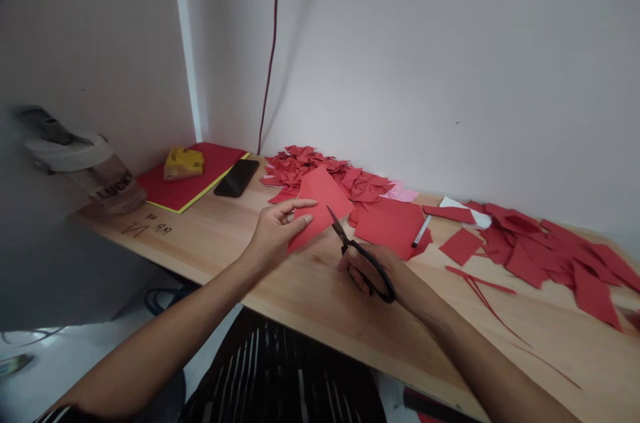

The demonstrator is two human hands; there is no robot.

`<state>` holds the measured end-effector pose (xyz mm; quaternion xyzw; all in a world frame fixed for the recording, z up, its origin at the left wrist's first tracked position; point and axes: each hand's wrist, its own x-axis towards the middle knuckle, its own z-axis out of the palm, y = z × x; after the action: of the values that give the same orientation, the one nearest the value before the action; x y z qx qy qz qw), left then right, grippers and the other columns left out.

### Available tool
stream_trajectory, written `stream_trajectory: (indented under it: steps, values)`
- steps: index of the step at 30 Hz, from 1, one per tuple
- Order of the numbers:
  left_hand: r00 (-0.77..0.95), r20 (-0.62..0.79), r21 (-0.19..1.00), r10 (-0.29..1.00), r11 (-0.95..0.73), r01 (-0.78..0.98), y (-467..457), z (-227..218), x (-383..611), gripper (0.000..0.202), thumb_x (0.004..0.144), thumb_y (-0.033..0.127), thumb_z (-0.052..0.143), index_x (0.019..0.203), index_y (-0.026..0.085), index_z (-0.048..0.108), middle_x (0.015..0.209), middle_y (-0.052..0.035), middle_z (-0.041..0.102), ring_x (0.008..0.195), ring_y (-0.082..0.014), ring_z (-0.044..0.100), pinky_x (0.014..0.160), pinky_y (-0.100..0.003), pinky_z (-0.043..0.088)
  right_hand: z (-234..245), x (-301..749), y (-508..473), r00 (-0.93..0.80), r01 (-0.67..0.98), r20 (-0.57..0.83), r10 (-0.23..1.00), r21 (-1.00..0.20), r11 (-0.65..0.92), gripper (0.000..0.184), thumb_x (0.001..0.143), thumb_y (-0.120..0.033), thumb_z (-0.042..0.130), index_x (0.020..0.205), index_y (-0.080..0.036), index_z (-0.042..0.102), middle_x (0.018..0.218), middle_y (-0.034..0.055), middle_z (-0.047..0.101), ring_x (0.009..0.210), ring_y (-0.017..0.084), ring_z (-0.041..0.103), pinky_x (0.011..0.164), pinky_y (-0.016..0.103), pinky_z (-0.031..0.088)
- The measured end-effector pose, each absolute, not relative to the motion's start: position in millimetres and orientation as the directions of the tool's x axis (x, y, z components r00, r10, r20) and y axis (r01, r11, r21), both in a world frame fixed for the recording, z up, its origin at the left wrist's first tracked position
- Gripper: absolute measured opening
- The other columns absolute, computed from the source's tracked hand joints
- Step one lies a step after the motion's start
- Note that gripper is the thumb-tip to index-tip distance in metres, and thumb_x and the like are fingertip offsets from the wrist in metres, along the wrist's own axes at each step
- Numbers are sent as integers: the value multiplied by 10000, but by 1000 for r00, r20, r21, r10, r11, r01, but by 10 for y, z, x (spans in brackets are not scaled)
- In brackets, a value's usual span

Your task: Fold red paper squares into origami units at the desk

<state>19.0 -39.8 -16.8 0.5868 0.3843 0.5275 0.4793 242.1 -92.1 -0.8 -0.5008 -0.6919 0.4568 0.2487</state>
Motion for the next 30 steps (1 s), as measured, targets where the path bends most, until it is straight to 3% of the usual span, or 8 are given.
stream_trajectory:
  steps: [5,15,22,30]
  values:
    - [162,238,970,958,-225,-92,-397,-187,200,353,792,332,712,1112,182,728,593,49,372,532,-67,234,523,-221,179,-85,2467,-914,-375,433,-83,923,-896,96,522,962,-600,422,770,-168,644,513,-14,492,497,135,471,527,287,369]
    - [154,250,968,956,-243,-60,-388,-159,190,348,783,318,715,1099,173,741,569,61,311,517,-68,215,510,-233,148,-304,2564,-817,-320,381,-164,933,-924,-32,406,883,-538,572,794,-160,690,494,-34,451,429,107,399,425,250,245]
    - [171,236,969,957,-219,-111,-407,-119,219,367,761,296,724,1099,154,743,569,73,282,514,-58,206,515,-230,138,-299,2552,-830,-393,330,-26,919,-937,115,491,891,-634,528,749,-176,627,566,8,527,498,132,464,449,271,351]
    - [233,222,974,947,-207,-88,-461,-77,226,353,756,293,736,1086,166,751,549,84,234,502,-54,198,502,-225,137,-162,2531,-918,-395,377,-40,918,-918,122,466,917,-622,502,813,-180,611,608,8,547,529,136,488,490,274,381]
